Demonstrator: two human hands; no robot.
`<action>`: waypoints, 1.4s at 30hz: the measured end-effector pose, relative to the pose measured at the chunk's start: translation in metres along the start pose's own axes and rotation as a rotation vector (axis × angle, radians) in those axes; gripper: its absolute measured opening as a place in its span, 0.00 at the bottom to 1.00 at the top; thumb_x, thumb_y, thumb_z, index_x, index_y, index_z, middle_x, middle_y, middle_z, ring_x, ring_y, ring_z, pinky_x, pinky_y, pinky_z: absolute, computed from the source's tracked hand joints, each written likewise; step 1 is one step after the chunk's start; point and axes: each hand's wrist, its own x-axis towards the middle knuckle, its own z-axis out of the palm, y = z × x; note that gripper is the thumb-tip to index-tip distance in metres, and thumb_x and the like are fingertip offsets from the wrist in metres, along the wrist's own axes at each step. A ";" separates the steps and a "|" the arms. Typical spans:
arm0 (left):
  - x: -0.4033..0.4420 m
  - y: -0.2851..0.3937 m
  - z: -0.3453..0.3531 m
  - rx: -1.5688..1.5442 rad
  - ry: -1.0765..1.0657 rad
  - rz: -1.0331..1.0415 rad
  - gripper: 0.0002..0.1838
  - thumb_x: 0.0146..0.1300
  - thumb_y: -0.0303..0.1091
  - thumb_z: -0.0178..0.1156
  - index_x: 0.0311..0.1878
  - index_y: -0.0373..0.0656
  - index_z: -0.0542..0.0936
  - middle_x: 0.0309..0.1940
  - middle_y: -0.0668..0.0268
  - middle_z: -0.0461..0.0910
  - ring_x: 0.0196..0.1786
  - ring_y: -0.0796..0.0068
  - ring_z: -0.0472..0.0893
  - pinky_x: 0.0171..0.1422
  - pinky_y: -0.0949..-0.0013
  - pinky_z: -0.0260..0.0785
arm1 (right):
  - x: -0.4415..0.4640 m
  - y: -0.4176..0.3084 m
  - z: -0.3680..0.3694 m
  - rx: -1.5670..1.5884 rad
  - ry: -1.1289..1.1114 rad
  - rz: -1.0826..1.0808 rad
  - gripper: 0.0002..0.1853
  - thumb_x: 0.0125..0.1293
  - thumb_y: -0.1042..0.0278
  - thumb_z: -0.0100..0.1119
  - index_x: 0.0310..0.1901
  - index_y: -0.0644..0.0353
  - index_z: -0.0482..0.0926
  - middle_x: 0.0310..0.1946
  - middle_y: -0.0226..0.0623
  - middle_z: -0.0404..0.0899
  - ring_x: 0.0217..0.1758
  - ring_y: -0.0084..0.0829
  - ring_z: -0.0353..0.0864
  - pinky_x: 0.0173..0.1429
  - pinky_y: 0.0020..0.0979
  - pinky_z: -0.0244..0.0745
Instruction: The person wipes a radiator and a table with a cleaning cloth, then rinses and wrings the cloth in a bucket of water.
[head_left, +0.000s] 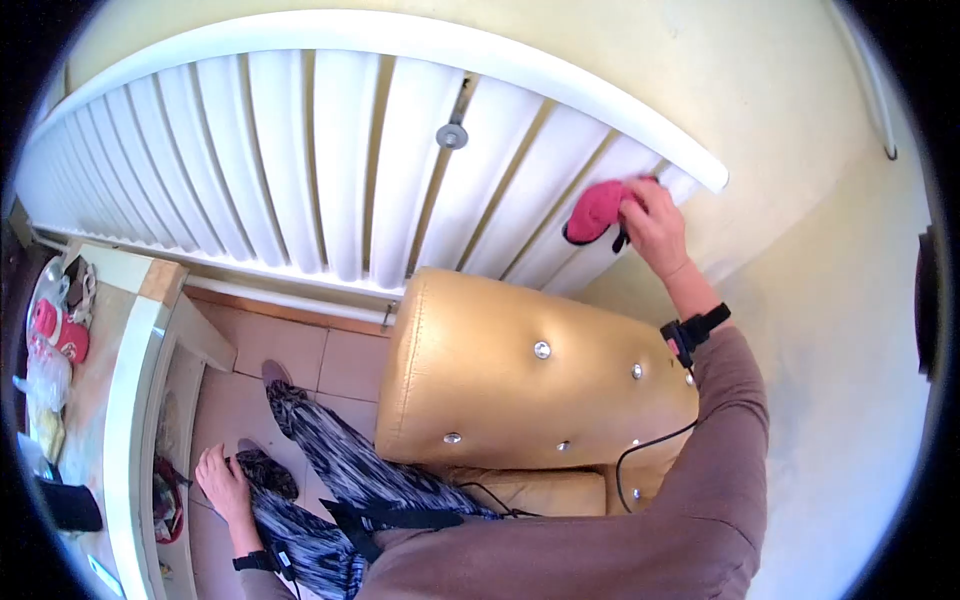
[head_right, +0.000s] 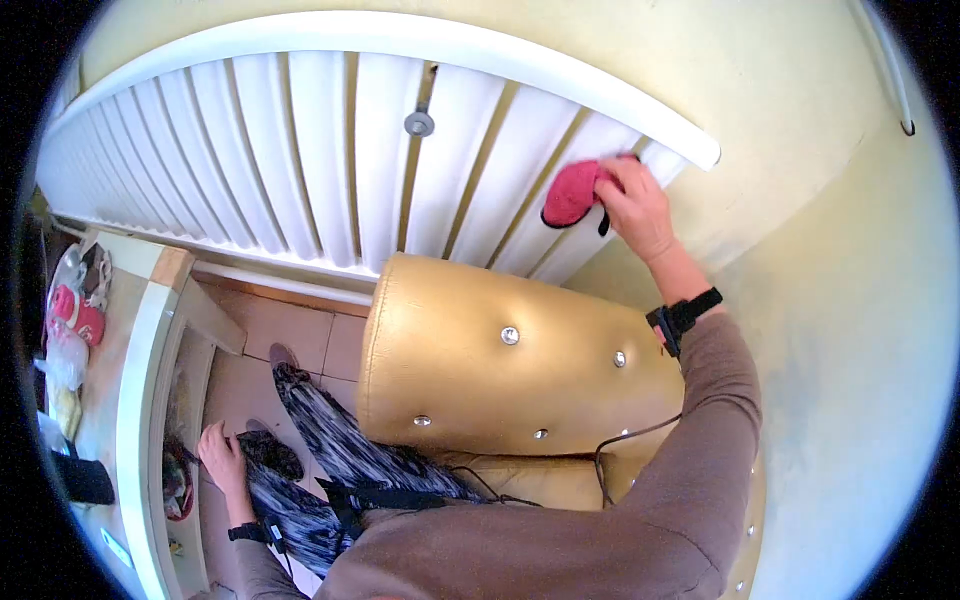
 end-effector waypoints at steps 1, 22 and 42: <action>0.000 0.001 -0.002 -0.003 -0.007 0.005 0.16 0.58 0.31 0.56 0.50 0.39 0.74 0.49 0.55 0.75 0.58 0.57 0.69 0.64 0.57 0.57 | -0.007 -0.005 0.002 0.039 -0.072 -0.005 0.09 0.47 0.76 0.59 0.32 0.57 0.76 0.44 0.36 0.76 0.47 0.39 0.76 0.48 0.35 0.75; 0.102 0.109 -0.133 -0.998 -0.094 0.092 0.30 0.55 0.34 0.63 0.63 0.42 0.68 0.57 0.59 0.74 0.62 0.65 0.71 0.66 0.65 0.59 | 0.164 -0.146 -0.036 2.006 -0.487 0.830 0.21 0.70 0.68 0.48 0.62 0.62 0.64 0.53 0.32 0.74 0.53 0.23 0.75 0.58 0.27 0.70; 0.145 0.051 -0.074 -0.804 -0.275 -0.204 0.24 0.59 0.46 0.61 0.50 0.36 0.76 0.39 0.54 0.82 0.42 0.66 0.81 0.47 0.67 0.72 | 0.200 -0.335 0.062 1.653 -1.331 0.565 0.31 0.69 0.49 0.49 0.66 0.61 0.57 0.61 0.40 0.67 0.63 0.29 0.69 0.60 0.31 0.65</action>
